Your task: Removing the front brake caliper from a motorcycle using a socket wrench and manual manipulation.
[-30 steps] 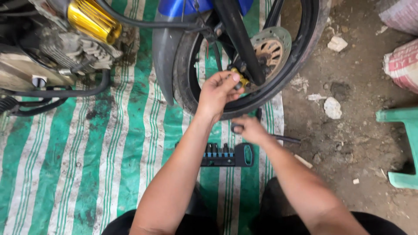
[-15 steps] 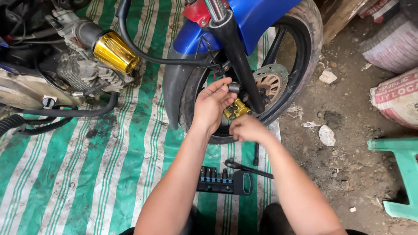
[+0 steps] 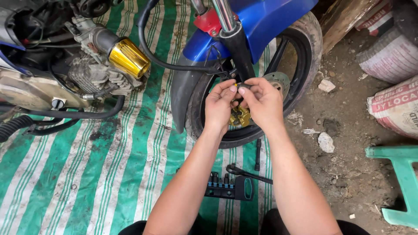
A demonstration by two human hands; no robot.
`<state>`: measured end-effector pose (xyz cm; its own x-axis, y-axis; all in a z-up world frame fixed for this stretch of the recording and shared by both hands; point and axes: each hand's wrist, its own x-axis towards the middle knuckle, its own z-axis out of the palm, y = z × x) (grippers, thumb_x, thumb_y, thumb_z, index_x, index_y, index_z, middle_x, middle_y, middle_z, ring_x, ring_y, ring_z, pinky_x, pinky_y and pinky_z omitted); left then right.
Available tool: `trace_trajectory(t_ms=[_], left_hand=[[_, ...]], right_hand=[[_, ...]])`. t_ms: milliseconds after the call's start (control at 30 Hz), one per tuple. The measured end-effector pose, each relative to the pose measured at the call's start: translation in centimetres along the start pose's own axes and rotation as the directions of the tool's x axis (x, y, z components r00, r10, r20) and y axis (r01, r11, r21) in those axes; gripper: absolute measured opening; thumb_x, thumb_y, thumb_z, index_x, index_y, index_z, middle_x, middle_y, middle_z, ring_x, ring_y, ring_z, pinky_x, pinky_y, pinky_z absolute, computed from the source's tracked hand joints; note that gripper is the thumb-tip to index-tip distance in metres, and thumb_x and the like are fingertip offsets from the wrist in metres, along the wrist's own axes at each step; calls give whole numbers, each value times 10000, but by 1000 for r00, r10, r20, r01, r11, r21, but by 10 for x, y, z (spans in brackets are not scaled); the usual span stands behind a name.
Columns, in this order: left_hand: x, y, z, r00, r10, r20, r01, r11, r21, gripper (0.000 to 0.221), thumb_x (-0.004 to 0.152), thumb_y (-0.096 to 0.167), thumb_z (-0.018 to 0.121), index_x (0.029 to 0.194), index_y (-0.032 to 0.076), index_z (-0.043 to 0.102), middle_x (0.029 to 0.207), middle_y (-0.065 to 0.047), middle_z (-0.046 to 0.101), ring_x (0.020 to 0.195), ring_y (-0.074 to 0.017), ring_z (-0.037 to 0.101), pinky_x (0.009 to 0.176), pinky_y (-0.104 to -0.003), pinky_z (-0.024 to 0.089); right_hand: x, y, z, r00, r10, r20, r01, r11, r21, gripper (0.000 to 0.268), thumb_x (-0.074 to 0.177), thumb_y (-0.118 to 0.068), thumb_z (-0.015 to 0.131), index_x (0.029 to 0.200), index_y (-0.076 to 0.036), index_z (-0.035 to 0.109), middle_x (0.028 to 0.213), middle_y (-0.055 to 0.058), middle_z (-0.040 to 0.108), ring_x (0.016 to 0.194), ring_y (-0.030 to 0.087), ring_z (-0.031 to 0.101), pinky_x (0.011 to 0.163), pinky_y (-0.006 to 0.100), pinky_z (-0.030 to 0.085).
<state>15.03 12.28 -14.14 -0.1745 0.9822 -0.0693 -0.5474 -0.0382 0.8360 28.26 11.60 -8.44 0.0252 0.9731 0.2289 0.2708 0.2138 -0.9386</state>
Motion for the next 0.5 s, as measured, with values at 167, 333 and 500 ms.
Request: trace_trajectory(t_ms=[167,333,500], left_hand=[[-29,52,1,998,-44,-46,58,928,368,424,1153,212,645,1531,24,617,1360,-185,757,1116,-235,764,914,-418,658],[-39,89,-3,996,-84,29,48,786,616,559,1114,266,666,1629,96,527,1563,-146,641,1429,-381,641,1130,-560,589],[-49,78,-16,995,-85,56,36,807,590,721,1122,232,648,1709,-41,331,1665,-272,498,1478,-454,565,1208,-655,513]], right_hand=[[3,-19,8,957,-280,-82,252,935,-248,232,1015,-25,848,1234,-7,774,929,151,801,752,258,821,585,340,674],[18,-23,8,874,-479,-85,393,798,-457,271,967,-122,922,1219,-113,822,910,88,781,778,323,808,584,415,666],[10,-23,8,860,-508,-49,410,745,-525,264,920,-107,938,1170,-103,851,850,100,752,762,340,811,618,428,656]])
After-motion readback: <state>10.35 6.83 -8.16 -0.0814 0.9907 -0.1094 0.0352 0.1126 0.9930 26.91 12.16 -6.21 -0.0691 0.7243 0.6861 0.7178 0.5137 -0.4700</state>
